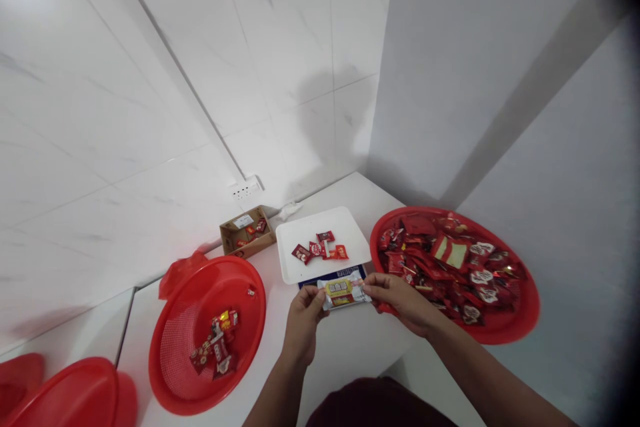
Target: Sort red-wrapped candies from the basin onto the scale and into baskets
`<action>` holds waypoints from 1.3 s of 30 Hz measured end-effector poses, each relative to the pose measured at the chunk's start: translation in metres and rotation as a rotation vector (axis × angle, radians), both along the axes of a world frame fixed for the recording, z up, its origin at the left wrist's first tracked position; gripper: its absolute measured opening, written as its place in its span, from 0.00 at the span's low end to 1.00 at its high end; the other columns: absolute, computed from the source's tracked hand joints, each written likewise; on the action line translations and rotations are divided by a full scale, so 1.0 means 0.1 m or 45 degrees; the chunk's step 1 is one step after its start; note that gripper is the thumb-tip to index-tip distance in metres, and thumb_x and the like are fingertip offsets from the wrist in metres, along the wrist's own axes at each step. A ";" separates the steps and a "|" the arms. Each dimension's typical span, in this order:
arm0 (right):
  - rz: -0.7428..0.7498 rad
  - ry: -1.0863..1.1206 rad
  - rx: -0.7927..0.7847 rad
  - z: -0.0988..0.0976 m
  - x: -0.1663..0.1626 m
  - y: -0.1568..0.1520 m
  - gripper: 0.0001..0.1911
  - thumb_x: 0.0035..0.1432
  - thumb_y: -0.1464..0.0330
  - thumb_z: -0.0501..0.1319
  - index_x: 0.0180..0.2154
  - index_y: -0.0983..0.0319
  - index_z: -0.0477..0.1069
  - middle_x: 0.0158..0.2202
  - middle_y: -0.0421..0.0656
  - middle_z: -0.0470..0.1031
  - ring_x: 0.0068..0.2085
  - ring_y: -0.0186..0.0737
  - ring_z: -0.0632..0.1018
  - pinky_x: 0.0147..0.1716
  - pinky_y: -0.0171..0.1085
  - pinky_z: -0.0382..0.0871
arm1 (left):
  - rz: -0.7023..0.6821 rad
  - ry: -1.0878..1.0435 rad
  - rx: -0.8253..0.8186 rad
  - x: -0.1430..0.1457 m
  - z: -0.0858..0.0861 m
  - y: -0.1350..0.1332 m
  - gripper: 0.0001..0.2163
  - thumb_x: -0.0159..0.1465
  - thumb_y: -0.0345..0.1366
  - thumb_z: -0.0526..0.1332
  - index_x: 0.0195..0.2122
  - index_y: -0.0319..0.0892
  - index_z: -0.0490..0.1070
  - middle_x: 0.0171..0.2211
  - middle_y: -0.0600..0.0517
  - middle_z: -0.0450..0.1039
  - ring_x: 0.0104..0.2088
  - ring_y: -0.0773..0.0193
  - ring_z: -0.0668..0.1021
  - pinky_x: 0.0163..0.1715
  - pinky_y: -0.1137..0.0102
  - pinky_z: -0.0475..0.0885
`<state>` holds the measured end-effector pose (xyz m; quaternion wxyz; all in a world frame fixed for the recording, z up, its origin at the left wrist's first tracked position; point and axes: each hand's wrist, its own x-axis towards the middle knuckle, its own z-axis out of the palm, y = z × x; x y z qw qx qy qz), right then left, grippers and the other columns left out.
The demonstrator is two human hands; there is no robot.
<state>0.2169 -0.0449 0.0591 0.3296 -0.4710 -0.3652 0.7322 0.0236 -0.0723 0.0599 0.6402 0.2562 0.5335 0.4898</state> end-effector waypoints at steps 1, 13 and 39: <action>-0.008 -0.005 -0.008 -0.03 -0.01 0.01 0.17 0.40 0.57 0.67 0.25 0.63 0.67 0.21 0.35 0.66 0.23 0.28 0.64 0.23 0.30 0.56 | 0.008 -0.010 -0.026 -0.01 -0.04 0.02 0.13 0.46 0.43 0.67 0.25 0.40 0.67 0.28 0.53 0.73 0.28 0.69 0.73 0.28 0.74 0.66; -0.164 -0.055 -0.144 -0.31 0.10 0.04 0.15 0.43 0.58 0.65 0.30 0.61 0.69 0.26 0.37 0.69 0.24 0.27 0.65 0.22 0.29 0.55 | 0.156 0.140 0.010 -0.38 -0.27 1.02 0.15 0.41 0.41 0.70 0.23 0.39 0.67 0.24 0.54 0.70 0.26 0.70 0.73 0.29 0.72 0.69; -0.783 0.293 -0.462 -0.55 1.06 0.00 0.08 0.55 0.76 0.56 0.32 0.59 0.72 0.37 0.39 0.76 0.38 0.32 0.77 0.35 0.27 0.76 | -0.186 0.228 -0.500 -0.23 -0.75 -0.72 0.14 0.50 0.40 0.62 0.36 0.41 0.65 0.32 0.51 0.71 0.30 0.68 0.73 0.34 0.69 0.67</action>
